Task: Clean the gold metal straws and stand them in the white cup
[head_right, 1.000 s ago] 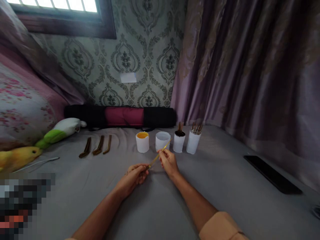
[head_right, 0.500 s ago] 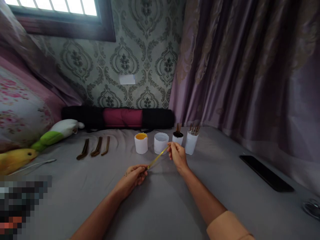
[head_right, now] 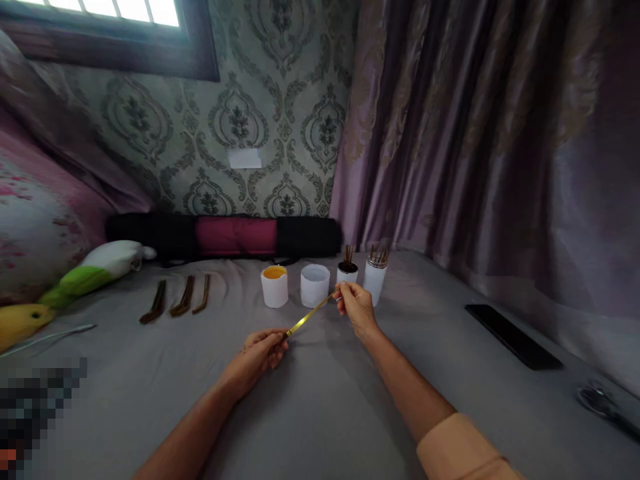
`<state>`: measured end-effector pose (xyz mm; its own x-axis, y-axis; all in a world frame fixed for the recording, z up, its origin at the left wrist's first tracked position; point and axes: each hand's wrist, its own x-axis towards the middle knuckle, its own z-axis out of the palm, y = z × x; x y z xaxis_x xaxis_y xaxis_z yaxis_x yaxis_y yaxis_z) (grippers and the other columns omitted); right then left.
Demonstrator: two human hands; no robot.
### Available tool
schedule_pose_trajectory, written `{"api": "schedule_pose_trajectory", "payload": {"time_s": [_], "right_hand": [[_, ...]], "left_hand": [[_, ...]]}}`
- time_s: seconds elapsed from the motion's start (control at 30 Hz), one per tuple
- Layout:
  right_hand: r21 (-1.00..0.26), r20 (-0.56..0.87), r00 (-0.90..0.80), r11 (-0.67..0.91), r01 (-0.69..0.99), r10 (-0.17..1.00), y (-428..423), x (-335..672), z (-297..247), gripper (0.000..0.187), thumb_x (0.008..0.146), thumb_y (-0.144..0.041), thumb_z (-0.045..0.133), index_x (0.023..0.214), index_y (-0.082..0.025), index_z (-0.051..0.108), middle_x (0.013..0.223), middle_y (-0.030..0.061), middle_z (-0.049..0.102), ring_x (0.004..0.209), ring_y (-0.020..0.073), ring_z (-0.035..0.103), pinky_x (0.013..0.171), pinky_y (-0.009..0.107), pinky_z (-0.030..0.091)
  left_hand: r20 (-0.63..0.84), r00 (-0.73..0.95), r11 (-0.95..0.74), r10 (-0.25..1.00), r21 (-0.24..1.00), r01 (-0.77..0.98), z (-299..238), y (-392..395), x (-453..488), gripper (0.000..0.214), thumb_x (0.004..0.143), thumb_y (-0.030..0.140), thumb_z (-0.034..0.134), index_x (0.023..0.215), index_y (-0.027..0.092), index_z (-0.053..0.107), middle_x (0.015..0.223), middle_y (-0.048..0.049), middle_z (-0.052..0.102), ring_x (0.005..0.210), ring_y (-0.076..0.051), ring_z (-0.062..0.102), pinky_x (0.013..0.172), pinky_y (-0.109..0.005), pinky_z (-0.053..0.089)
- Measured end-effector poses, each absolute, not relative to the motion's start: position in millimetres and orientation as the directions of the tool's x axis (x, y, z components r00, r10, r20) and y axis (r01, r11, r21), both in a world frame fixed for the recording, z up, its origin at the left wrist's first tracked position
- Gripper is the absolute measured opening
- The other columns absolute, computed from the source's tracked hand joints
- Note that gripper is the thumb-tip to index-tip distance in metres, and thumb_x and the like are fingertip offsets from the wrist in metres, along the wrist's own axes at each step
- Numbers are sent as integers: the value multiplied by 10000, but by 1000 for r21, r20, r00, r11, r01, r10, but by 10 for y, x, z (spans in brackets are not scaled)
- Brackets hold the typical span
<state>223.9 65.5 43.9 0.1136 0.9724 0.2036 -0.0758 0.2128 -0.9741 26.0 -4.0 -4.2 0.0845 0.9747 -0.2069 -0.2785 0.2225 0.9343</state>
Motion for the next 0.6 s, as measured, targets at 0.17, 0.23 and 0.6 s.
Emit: {"api": "schedule_pose_trajectory", "payload": {"time_s": [0.17, 0.23, 0.6], "right_hand": [[-979, 174, 110, 183, -84, 979, 639, 2251, 434, 340, 662, -451, 583, 763, -127, 562, 627, 11, 582, 408, 48, 449, 337, 166, 328], [-981, 169, 109, 178, -82, 980, 633, 2253, 433, 334, 667, -446, 581, 763, -128, 558, 632, 13, 582, 413, 47, 449, 340, 163, 329], [-978, 188, 127, 197, -63, 974, 686, 2352, 479, 346, 645, -468, 587, 734, -138, 535, 612, -2, 563, 417, 49, 441, 344, 171, 325]], "left_hand": [[-227, 92, 245, 970, 912, -330, -47, -42, 257, 210, 695, 225, 533, 858, 92, 548, 620, -26, 560, 464, -66, 474, 410, -179, 309], [-239, 86, 254, 967, 906, -339, -38, -44, 256, 195, 695, 223, 541, 844, 97, 553, 617, -28, 563, 464, -68, 478, 412, -180, 311], [-243, 96, 261, 965, 869, -421, -4, -34, 216, 230, 708, 247, 588, 855, 70, 585, 632, -48, 565, 478, -65, 482, 415, -172, 325]]}}
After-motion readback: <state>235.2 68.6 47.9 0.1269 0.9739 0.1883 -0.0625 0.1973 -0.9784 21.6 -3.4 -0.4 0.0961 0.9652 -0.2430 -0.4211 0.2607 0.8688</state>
